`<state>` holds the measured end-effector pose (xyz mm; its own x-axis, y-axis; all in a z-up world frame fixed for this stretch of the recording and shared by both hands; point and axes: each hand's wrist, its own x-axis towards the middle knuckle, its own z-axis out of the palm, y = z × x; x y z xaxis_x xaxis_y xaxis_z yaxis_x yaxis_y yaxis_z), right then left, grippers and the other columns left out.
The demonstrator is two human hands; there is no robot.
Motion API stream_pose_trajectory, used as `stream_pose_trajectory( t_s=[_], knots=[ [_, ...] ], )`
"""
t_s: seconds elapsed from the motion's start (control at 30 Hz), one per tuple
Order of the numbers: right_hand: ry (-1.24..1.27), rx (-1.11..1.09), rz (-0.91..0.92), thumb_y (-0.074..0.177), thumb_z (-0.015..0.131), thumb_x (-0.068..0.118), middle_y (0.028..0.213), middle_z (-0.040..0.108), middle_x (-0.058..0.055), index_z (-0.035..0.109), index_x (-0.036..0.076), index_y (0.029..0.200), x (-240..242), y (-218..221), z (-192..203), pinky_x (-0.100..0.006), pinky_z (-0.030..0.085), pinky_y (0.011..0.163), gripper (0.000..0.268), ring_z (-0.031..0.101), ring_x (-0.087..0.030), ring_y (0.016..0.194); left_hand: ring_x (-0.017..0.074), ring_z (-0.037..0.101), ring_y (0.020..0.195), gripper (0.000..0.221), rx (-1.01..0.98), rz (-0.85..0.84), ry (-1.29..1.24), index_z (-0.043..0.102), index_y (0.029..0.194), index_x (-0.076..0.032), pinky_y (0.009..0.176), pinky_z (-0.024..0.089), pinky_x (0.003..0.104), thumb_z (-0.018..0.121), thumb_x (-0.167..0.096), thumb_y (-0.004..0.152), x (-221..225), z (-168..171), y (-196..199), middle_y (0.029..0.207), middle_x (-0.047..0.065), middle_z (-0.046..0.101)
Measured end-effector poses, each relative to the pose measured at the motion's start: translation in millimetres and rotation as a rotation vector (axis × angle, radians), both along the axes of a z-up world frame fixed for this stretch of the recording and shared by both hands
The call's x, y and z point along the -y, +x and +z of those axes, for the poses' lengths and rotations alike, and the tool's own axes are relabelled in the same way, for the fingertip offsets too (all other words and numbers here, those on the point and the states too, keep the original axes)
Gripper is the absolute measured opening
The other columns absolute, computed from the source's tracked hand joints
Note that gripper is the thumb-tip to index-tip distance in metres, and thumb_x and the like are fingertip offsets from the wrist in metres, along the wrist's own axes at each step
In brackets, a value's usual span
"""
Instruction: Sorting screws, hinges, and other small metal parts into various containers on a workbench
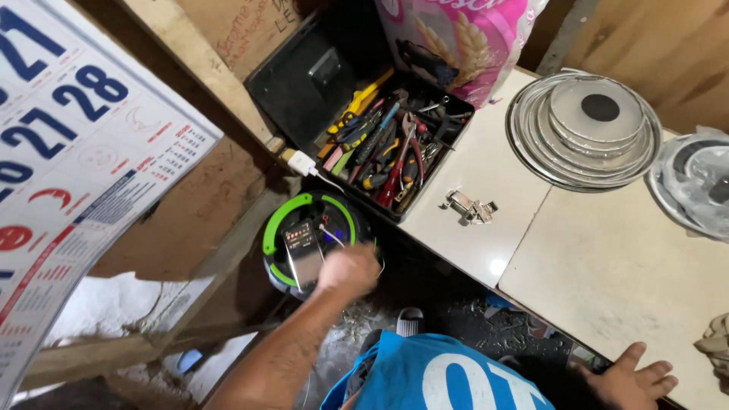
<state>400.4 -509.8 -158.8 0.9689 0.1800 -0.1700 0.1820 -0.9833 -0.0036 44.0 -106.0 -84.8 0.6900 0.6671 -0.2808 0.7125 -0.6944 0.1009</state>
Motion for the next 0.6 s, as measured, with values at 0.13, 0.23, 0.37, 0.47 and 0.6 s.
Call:
stream_pose_trajectory(
  t_s=[0.13, 0.23, 0.37, 0.47, 0.6],
  knots=[
    [-0.01, 0.043, 0.13, 0.039, 0.073, 0.081, 0.164, 0.016, -0.04, 0.024, 0.014, 0.162, 27.1, 36.1, -36.0, -0.063, 0.011, 0.119, 0.149, 0.014, -0.059, 0.148, 0.0441, 0.072, 0.086, 0.044, -0.094, 0.121, -0.229, 0.056, 0.126, -0.014, 0.065, 0.059, 0.056, 0.056, -0.029, 0.084, 61.4, 1.5, 19.5, 0.095, 0.018, 0.074],
    [-0.08, -0.189, 0.163, 0.049, 0.078, 0.075, 0.163, 0.008, -0.04, 0.011, 0.016, 0.164, 35.5, 44.5, -17.1, -0.07, 0.019, 0.116, 0.146, 0.008, -0.061, 0.148, 0.0422, 0.063, 0.123, 0.082, -0.29, 0.384, -0.486, 0.017, 0.164, -0.017, 0.095, 0.056, 0.051, 0.056, -0.027, 0.093, 75.9, 8.7, 24.5, 0.133, 0.02, 0.064],
    [-0.177, -0.215, 0.328, 0.056, 0.078, 0.078, 0.152, 0.027, -0.031, 0.013, 0.02, 0.164, 43.2, 55.9, 7.4, -0.064, 0.04, 0.11, 0.139, 0.037, -0.054, 0.134, 0.0394, 0.069, 0.115, 0.068, -0.286, 0.468, -0.324, 0.037, 0.151, -0.013, 0.091, 0.058, 0.052, 0.063, -0.027, 0.09, 84.5, -16.2, 21.4, 0.123, 0.017, 0.07],
    [-0.199, -0.289, 0.375, 0.061, 0.078, 0.078, 0.147, 0.036, -0.023, 0.013, 0.028, 0.165, 53.2, 68.2, 17.0, -0.057, 0.04, 0.112, 0.133, 0.041, -0.048, 0.132, 0.0365, 0.069, 0.116, 0.056, -0.29, 0.53, -0.29, 0.047, 0.141, -0.01, 0.093, 0.058, 0.05, 0.062, -0.025, 0.09, 94.7, -13.9, 26.4, 0.123, 0.015, 0.071],
    [-0.193, -0.39, 0.458, 0.067, 0.072, 0.083, 0.152, 0.034, -0.021, 0.014, 0.036, 0.165, 65.9, 83.0, 27.1, -0.053, 0.037, 0.116, 0.123, 0.038, -0.048, 0.136, 0.0362, 0.067, 0.121, 0.061, -0.256, 0.632, -0.325, 0.041, 0.149, -0.008, 0.095, 0.057, 0.049, 0.052, -0.021, 0.091, 108.2, -7.2, 42.8, 0.129, 0.016, 0.069]
  ],
)
